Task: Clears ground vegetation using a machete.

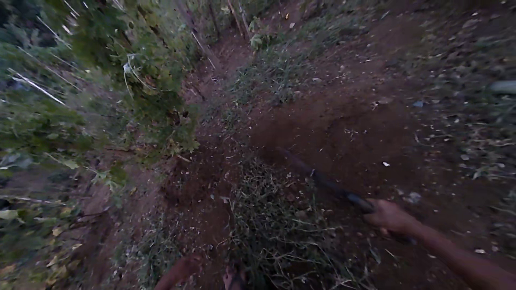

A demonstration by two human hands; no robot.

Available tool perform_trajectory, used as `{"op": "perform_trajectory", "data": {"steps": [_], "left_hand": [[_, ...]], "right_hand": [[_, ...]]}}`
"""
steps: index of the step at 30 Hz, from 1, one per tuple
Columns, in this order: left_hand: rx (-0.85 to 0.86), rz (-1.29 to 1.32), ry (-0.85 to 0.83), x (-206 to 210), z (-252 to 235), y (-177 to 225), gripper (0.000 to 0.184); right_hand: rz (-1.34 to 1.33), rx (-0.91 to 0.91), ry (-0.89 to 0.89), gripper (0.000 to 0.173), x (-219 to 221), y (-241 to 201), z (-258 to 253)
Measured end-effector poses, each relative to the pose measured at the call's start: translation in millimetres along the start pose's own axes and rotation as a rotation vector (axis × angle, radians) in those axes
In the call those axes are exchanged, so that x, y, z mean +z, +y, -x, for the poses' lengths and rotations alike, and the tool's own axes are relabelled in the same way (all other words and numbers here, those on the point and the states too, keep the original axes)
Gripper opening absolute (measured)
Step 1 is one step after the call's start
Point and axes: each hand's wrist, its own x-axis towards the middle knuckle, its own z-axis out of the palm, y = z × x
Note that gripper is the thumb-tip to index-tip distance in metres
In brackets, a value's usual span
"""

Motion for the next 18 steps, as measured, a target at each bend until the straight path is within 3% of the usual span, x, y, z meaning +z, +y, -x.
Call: {"op": "perform_trajectory", "data": {"steps": [3,5,9,11,14,18], "left_hand": [[-0.002,-0.009,0.0,-0.8,-2.7,1.8,0.049],[0.003,-0.012,-0.011,1.1,-5.0,4.5,0.05],[0.064,-0.032,-0.021,1.9,-8.9,7.1,0.048],[0.083,-0.047,-0.032,4.3,-9.5,7.8,0.047],[0.087,-0.061,-0.04,5.0,-11.4,5.9,0.046],[0.053,-0.063,-0.041,4.4,-18.2,6.5,0.046]], "right_hand": [[-0.127,-0.016,0.122,0.039,-31.9,20.0,-3.8],[-0.353,0.03,0.226,0.037,-33.8,9.0,-7.9],[-0.869,0.03,0.371,0.04,22.6,-31.6,-33.3],[-0.639,0.044,0.255,0.045,55.6,-28.2,-34.2],[-0.167,0.056,-0.019,0.047,71.1,-13.5,-19.5],[-0.168,-0.001,-0.015,0.04,34.3,10.0,7.3]]}}
